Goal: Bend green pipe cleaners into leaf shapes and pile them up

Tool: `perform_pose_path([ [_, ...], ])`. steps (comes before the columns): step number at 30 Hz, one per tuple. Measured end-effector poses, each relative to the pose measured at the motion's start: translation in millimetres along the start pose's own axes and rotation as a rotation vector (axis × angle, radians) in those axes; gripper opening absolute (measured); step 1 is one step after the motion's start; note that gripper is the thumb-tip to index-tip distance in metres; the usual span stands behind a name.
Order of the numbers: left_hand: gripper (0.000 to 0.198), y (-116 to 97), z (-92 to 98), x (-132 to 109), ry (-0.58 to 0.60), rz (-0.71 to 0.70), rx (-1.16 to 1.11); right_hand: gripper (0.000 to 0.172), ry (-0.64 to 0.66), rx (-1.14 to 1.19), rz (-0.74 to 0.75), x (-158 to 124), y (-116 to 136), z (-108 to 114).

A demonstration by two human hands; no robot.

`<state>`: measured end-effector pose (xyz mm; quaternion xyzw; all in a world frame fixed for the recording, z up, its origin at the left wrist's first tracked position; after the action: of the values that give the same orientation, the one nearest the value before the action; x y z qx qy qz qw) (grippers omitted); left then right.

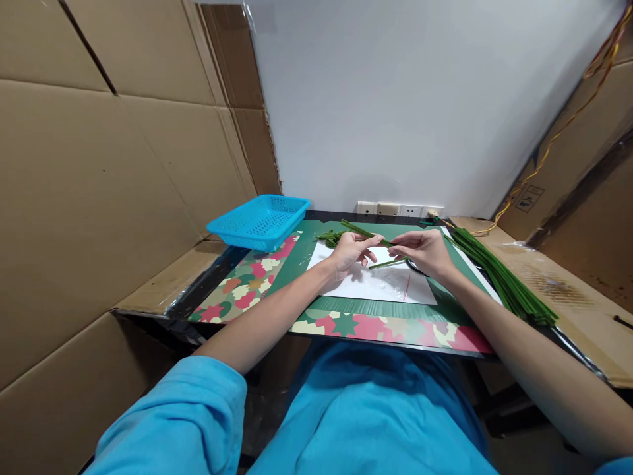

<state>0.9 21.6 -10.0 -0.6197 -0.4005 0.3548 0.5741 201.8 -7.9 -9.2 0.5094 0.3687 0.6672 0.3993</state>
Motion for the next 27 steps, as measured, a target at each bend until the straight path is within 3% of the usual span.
perform_pose_path([
  [16,0.048,-1.1,-0.9,-1.5,0.013,-0.016,-0.009,0.040,-0.072,-0.026,0.059,-2.4,3.8,-3.9],
  [27,0.046,-0.4,-6.2,-3.4,-0.066,0.001,-0.068,0.034,-0.114,-0.047,0.089,-2.6,2.4,-5.5],
])
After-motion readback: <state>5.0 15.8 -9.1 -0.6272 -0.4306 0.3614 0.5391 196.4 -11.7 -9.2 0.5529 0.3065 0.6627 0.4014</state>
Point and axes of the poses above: each hand's wrist, its own x-axis towards the middle knuckle, its own z-axis out of the back of the hand, y = z × x, the point moved 1 cm from there along x, towards the middle knuckle, and after that the axes turned 3 degrees about y, right-handed, at the moved point
